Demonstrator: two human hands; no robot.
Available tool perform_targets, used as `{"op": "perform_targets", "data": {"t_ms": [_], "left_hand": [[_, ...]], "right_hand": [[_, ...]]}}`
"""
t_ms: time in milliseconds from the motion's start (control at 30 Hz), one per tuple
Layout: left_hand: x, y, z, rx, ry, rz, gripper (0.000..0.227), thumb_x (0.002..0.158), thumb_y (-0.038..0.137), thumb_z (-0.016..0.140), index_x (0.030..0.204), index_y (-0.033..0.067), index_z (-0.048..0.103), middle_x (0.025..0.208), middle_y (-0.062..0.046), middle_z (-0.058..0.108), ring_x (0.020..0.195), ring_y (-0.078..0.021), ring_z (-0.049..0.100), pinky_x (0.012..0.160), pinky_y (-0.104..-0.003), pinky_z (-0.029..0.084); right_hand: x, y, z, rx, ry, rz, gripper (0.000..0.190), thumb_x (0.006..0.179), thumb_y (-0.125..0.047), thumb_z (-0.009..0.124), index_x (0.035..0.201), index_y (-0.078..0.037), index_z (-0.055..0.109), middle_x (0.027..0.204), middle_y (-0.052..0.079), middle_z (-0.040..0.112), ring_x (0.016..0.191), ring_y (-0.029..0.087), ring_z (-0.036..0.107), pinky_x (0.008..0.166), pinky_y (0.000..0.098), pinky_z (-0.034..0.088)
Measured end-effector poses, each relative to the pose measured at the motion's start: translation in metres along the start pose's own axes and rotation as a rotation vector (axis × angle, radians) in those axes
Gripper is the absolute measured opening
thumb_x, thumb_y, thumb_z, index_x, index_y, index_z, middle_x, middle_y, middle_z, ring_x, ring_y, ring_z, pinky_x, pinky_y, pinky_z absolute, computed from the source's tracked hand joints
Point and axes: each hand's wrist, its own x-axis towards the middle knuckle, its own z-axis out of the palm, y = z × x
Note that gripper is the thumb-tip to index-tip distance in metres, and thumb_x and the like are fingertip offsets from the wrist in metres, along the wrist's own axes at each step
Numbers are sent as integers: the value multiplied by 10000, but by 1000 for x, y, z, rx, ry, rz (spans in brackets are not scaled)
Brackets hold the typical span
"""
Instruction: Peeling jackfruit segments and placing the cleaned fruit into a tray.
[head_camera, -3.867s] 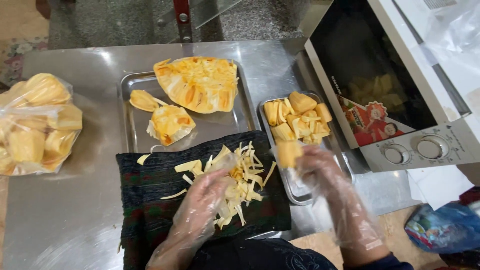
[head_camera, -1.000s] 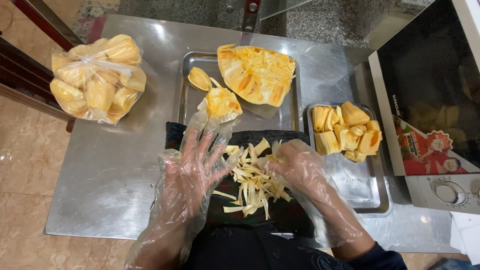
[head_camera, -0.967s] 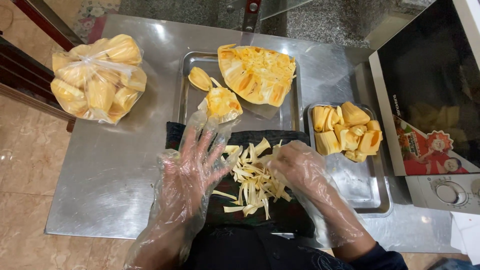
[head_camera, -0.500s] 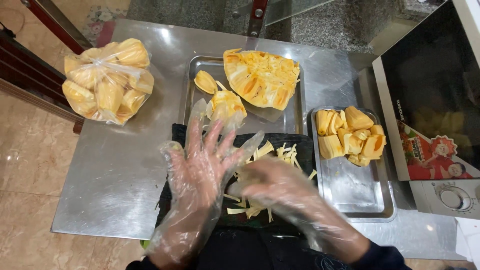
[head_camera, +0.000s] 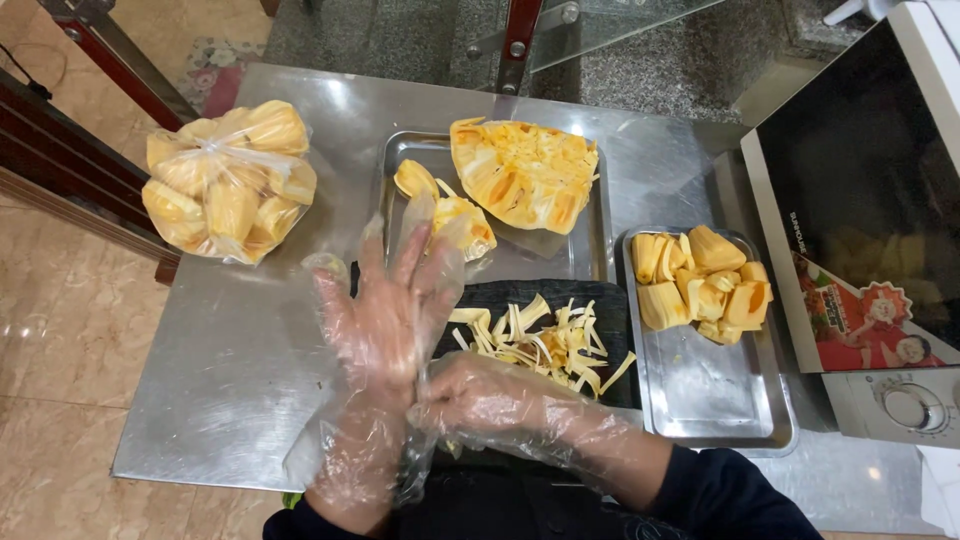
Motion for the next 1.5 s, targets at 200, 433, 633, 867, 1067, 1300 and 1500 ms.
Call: {"op": "perform_targets", "data": {"t_ms": [200, 433, 633, 867, 1067, 1300, 1500], "left_hand": [[8, 10, 27, 4, 43, 0, 922, 915, 925, 89, 1634, 349, 130, 1738, -7, 78, 1603, -444, 10, 1156, -888, -82], [21, 36, -8, -139, -268, -75, 669, 1153, 565, 320, 1575, 47, 352, 1738, -276, 143, 1562, -435, 303, 1024, -407, 478], [32, 106, -36, 431, -282, -344, 932, 977, 636, 605, 1567, -48, 374, 1083, -177, 705, 630, -69, 580, 525, -171, 472], [27, 41, 23, 1440, 945, 54, 602, 916, 315, 703, 1460, 127, 526, 807, -211, 716, 476, -164, 604, 369, -180, 297], [58, 54, -9, 2069, 903, -448, 468, 626, 605, 826, 1071, 513, 715, 893, 98, 723, 722, -157, 748, 680, -284, 613], [74, 51, -45, 1525, 707, -477, 952, 700, 335, 902, 1547, 168, 500, 1230, -219, 677, 793, -263, 751, 458, -339, 635], [97, 60, -22, 1016, 821, -640, 653, 882, 484, 716, 1395, 97, 601, 1149, -191, 667, 907, -358, 699, 642, -571, 635]], "right_hand": [[5, -21, 0, 167, -15, 13, 513, 1049, -320, 621, 620, -131, 412, 606, -55, 362, 546, 100, 354, 598, 271, 327], [8, -77, -22, -5, -73, 244, 495, 1036, -497, 476, 832, -86, 661, 765, 27, 615, 604, 137, 589, 680, 311, 483], [-16, -87, -89, -49, -178, 508, 925, 800, -631, 555, 1609, -221, 372, 1518, 176, 551, 1149, 325, 696, 919, 434, 573], [-28, -14, -144, -129, 264, 681, 1183, 809, -443, 826, 1694, -219, 73, 1543, 291, 487, 842, 333, 798, 547, 289, 652], [-3, -6, -131, 284, 549, 683, 1055, 829, -64, 657, 1690, -390, 141, 1584, 249, 477, 1416, 348, 536, 1050, 417, 561], [54, -66, -140, 853, 773, 982, 727, 962, 16, 480, 1670, -27, 319, 1366, 90, 539, 1095, -41, 492, 964, 53, 475], [42, 58, -115, 824, 862, 466, 1042, 834, -303, 796, 1676, -265, 183, 1597, 134, 468, 1270, 344, 606, 657, 452, 654]]}}
